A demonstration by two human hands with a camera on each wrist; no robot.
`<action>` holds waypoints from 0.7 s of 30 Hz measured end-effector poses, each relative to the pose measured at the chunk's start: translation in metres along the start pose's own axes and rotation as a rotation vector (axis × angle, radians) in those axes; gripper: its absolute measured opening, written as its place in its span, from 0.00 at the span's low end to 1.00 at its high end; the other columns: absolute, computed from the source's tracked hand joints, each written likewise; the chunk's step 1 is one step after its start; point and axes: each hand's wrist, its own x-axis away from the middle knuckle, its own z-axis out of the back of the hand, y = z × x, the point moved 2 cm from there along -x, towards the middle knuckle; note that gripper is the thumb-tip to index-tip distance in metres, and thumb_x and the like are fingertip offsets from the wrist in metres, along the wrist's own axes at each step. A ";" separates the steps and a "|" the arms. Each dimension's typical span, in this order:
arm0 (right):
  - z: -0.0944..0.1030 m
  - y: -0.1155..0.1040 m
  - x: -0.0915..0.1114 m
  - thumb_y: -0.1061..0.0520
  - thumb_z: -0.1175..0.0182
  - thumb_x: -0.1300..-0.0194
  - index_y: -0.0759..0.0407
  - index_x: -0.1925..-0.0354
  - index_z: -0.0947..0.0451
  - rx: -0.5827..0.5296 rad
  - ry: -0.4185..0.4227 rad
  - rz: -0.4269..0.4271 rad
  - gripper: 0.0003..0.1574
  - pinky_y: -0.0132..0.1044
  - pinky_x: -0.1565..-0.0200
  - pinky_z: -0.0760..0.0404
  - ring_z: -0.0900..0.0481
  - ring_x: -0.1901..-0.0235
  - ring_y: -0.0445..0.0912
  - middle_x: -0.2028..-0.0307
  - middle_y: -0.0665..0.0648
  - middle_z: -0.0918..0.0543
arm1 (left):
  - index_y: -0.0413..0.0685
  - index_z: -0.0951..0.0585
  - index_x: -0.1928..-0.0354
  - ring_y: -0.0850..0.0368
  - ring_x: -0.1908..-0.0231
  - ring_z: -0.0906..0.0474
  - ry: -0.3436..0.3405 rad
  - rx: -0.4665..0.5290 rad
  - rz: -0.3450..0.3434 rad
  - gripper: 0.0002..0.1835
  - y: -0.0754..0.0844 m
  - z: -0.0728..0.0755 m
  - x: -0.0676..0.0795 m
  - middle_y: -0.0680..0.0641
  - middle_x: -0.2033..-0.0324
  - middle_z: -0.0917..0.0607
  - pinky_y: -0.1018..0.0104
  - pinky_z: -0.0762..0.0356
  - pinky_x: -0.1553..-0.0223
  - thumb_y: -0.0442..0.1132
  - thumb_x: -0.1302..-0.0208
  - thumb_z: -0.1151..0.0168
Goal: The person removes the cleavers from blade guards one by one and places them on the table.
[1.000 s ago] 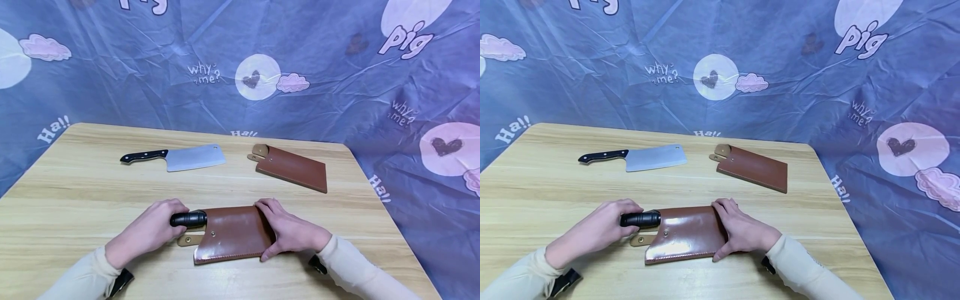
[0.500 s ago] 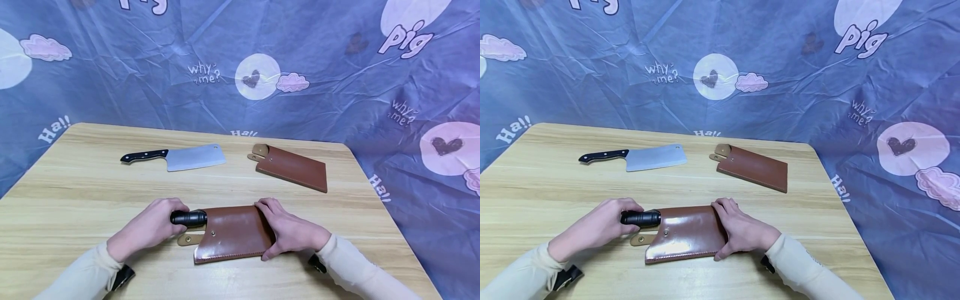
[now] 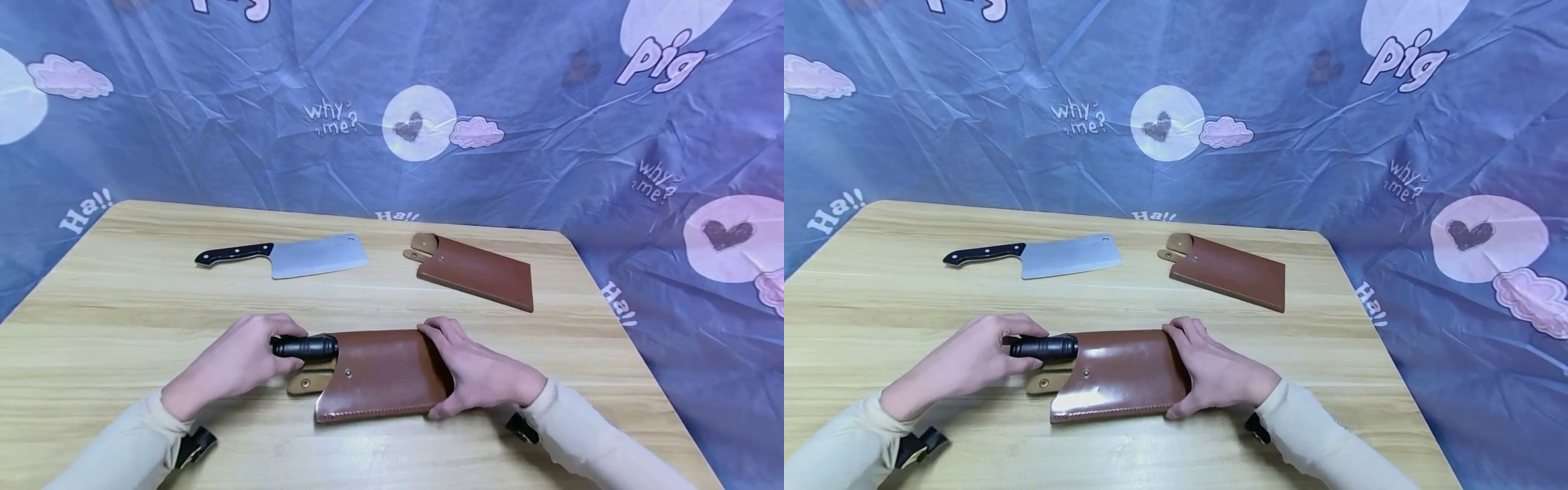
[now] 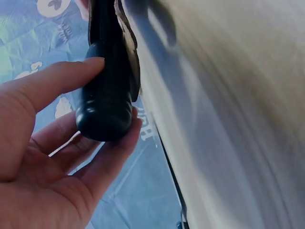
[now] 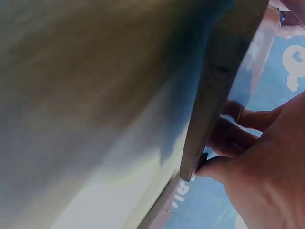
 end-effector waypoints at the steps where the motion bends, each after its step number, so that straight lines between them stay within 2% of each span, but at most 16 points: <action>1: 0.001 0.000 0.000 0.34 0.21 0.63 0.65 0.28 0.48 -0.001 0.009 0.004 0.77 0.43 0.38 0.32 0.44 0.35 0.48 0.34 0.59 0.43 | 0.49 0.14 0.55 0.51 0.57 0.19 0.003 0.000 0.006 0.19 0.000 0.001 0.000 0.53 0.58 0.14 0.46 0.23 0.53 0.40 0.51 0.23; 6: 0.006 -0.002 0.000 0.34 0.21 0.64 0.65 0.28 0.48 0.014 0.034 0.026 0.76 0.43 0.38 0.32 0.44 0.35 0.48 0.35 0.59 0.43 | 0.49 0.14 0.53 0.49 0.55 0.19 0.013 0.024 0.002 0.20 -0.001 0.004 0.001 0.52 0.56 0.14 0.44 0.24 0.52 0.42 0.51 0.23; 12: 0.010 -0.003 0.000 0.34 0.21 0.64 0.64 0.28 0.48 0.011 0.037 0.027 0.76 0.43 0.39 0.31 0.44 0.35 0.47 0.35 0.58 0.43 | 0.52 0.13 0.56 0.55 0.57 0.19 0.045 0.062 -0.048 0.17 -0.004 0.005 0.003 0.57 0.59 0.14 0.48 0.23 0.52 0.39 0.50 0.24; 21: 0.011 -0.002 0.004 0.34 0.21 0.63 0.63 0.28 0.47 0.016 0.030 0.016 0.75 0.43 0.40 0.30 0.42 0.36 0.47 0.34 0.58 0.43 | 0.51 0.13 0.56 0.60 0.58 0.20 0.032 0.106 -0.109 0.16 -0.005 0.004 0.002 0.61 0.60 0.15 0.53 0.23 0.52 0.40 0.48 0.24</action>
